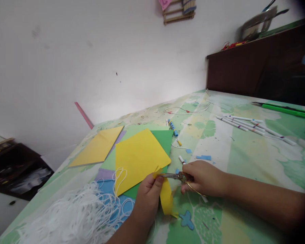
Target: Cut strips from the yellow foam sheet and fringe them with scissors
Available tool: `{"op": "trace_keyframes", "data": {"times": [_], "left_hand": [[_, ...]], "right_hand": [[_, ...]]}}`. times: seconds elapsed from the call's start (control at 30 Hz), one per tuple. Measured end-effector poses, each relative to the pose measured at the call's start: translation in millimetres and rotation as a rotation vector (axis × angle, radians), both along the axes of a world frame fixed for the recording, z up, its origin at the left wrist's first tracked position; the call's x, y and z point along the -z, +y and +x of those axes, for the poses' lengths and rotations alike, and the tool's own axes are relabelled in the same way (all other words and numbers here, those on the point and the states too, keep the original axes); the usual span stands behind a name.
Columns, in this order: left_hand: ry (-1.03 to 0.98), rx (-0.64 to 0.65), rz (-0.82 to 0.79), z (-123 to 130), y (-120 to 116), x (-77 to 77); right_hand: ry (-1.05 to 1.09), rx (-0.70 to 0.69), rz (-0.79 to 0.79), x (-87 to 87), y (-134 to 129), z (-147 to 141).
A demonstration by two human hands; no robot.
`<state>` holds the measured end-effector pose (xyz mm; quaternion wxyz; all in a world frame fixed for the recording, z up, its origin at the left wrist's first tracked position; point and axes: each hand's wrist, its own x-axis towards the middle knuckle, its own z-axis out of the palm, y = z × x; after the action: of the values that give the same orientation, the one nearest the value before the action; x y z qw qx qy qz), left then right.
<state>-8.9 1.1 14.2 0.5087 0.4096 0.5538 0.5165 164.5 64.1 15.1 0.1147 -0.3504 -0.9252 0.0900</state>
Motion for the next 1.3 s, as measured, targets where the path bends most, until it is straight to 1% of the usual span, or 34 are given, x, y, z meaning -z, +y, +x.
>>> {"op": "trace_keyframes", "data": {"times": [0.17,0.3,0.37,0.47,0.67,0.8,0.93,1.03,1.2,1.3], "left_hand": [[-0.019,0.019,-0.013,-0.9,0.2,1.9],[0.034,0.026,-0.027,-1.2,0.0,2.4],[0.050,0.013,-0.026,-0.7,0.1,2.5],[0.047,-0.008,-0.003,0.3,0.2,2.3],[0.048,-0.011,0.011,1.7,-1.1,0.0],[0.004,-0.015,0.015,3.0,-1.5,-1.8],[-0.011,0.028,-0.028,0.8,-1.4,-3.3],[-0.032,0.060,-0.048,-0.5,-1.9,-3.4],[-0.081,-0.057,-0.012,1.8,-1.7,0.5],[-0.094,-0.097,-0.003,2.3,-0.7,2.4]], "right_hand": [[-0.048,0.013,0.013,-0.4,0.6,0.0],[-0.095,0.050,0.085,0.5,2.2,0.6],[-0.108,0.059,0.097,1.0,2.6,0.9],[-0.104,0.052,0.080,1.2,2.7,1.1],[-0.084,0.036,0.055,-0.4,3.2,1.4],[-0.085,0.034,0.040,0.6,3.6,1.8],[-0.069,0.040,0.049,1.2,3.5,2.2],[-0.048,0.049,0.022,-0.2,2.8,2.5],[-0.020,0.049,0.003,-0.7,0.3,3.3],[-0.016,0.060,0.010,0.5,-0.5,3.2]]}}
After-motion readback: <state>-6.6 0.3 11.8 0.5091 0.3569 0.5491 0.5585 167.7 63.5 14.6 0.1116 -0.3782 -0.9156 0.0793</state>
